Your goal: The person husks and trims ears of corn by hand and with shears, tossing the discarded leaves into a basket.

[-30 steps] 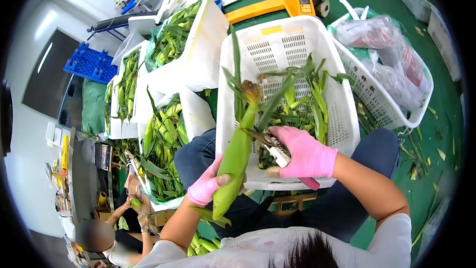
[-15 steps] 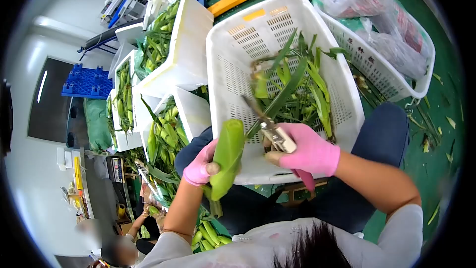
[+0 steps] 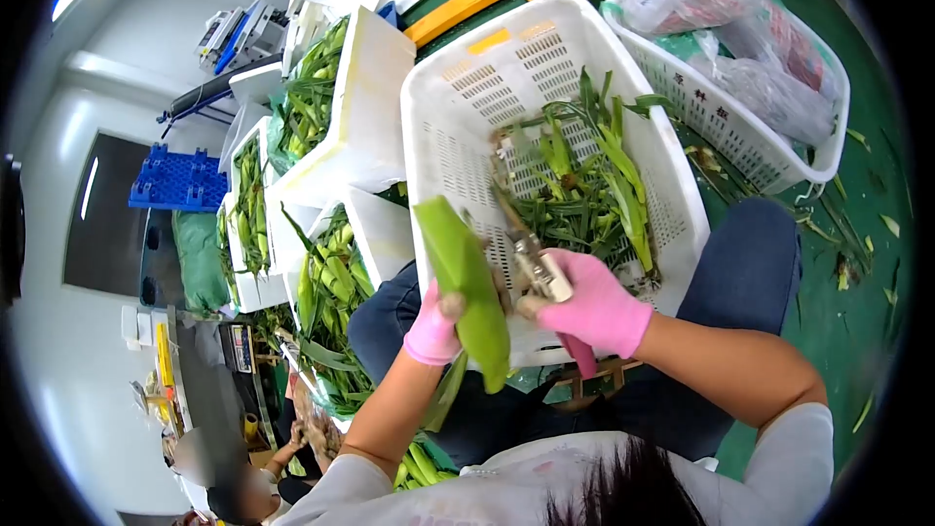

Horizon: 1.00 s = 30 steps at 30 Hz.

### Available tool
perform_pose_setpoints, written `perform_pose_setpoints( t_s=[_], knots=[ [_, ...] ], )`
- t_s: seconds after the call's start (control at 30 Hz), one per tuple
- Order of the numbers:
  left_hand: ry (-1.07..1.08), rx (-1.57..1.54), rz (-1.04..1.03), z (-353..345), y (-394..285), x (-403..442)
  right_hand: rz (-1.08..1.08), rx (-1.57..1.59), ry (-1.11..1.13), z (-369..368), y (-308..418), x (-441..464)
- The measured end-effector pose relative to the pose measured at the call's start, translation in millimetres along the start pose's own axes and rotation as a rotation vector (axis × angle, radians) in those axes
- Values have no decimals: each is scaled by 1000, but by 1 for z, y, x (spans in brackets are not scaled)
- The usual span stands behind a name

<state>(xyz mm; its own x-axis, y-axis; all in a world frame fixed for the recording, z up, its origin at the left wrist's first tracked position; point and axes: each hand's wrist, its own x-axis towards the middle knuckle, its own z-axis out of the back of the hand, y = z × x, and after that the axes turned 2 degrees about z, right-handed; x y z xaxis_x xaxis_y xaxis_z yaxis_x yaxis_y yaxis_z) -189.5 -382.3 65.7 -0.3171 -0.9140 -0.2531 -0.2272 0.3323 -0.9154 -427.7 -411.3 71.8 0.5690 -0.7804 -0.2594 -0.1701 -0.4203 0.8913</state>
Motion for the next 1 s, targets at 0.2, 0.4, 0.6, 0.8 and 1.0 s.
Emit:
perform_pose_setpoints(
  t_s=[0.2,0.4,0.6,0.8,1.0],
  knots=[
    [-536,-467,-449,23,-23,26,-103,191,137,1,-3,1],
    [-613,-652,-540,5,-10,26,-200,154,178,-7,-35,13],
    [-639,-587,-530,-27,33,24,-9,-385,81,10,-24,34],
    [-701,-766,-474,-18,23,20,225,-775,-66,0,-12,34],
    [-822,-909,-315,-21,16,10,228,-904,-118,-8,-22,25]
  ],
)
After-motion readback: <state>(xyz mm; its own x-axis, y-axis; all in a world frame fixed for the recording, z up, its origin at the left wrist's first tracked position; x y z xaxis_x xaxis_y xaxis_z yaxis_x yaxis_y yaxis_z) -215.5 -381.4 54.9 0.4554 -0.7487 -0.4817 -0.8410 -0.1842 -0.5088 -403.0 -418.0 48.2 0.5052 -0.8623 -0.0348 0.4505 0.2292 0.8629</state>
